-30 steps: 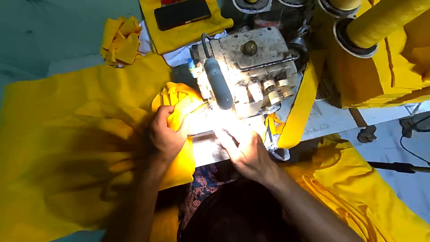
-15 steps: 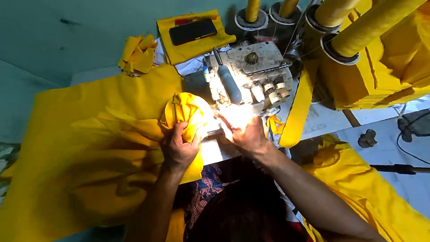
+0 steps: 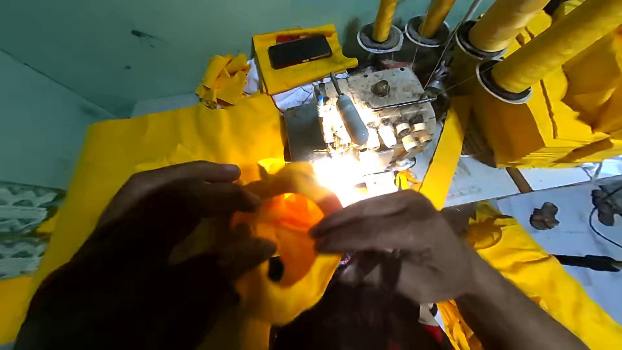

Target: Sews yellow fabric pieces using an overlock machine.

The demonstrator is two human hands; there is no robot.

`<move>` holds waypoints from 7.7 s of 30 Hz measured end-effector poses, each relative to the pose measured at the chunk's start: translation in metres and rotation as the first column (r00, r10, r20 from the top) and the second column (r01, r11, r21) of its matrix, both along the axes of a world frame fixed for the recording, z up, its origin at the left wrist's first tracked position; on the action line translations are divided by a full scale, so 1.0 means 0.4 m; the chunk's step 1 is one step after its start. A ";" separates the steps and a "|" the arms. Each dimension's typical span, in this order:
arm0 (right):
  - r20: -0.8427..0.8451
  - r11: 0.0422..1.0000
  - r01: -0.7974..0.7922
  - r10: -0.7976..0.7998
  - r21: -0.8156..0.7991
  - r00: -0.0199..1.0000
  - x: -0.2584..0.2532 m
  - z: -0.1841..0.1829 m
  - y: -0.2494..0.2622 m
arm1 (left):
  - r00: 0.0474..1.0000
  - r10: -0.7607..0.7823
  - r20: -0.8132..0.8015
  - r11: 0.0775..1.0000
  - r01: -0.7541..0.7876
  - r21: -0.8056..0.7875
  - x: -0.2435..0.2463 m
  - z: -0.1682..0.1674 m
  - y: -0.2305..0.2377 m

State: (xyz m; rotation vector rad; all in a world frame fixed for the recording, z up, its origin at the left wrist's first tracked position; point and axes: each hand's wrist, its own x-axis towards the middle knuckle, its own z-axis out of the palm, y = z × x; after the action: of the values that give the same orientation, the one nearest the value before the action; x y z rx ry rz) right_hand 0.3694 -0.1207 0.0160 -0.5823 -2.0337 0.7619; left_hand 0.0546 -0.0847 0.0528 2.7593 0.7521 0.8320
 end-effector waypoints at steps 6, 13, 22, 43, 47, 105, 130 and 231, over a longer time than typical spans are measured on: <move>0.483 0.939 0.288 -0.343 0.187 0.805 -0.024 -0.120 0.075 | 0.968 0.224 -0.110 0.969 -0.209 0.131 -0.049 -0.045 0.044; 0.309 0.856 0.501 -0.446 -0.125 0.840 0.033 -0.321 0.075 | 0.951 0.257 -0.169 0.960 -0.271 -0.063 -0.137 -0.243 0.054; 0.197 0.762 0.613 -0.582 -0.207 0.789 0.010 -0.344 0.046 | 0.958 0.270 0.099 0.963 -0.270 -0.019 -0.075 -0.262 0.028; 0.057 0.665 0.650 -0.682 -0.369 0.729 -0.038 -0.292 0.013 | 0.671 0.467 0.575 0.845 -0.147 -0.514 0.232 -0.119 0.201; 0.057 0.649 0.686 -0.712 -0.329 0.700 -0.029 -0.276 0.017 | 0.882 0.353 0.312 0.931 -0.366 -0.021 0.299 -0.094 0.283; -0.203 0.491 0.269 -0.711 -0.828 0.673 0.040 -0.396 -0.044 | 0.940 0.255 -0.228 0.822 -0.335 -0.460 0.291 -0.191 0.308; -0.147 0.491 0.289 -0.674 -0.822 0.724 -0.011 -0.379 -0.019 | 0.940 0.308 -0.146 0.950 -0.313 -0.014 0.353 -0.332 0.135; -0.207 0.268 -0.056 -0.577 -0.962 0.790 0.000 -0.444 -0.263 | 0.935 0.273 0.227 -0.035 0.246 -0.969 0.331 -0.473 -0.110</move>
State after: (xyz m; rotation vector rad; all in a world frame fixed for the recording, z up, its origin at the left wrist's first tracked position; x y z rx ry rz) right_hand 0.3693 -0.2258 -0.1616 -1.1880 -0.6743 1.6961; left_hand 0.1870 -0.1286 -0.1366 1.1058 0.7915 0.3768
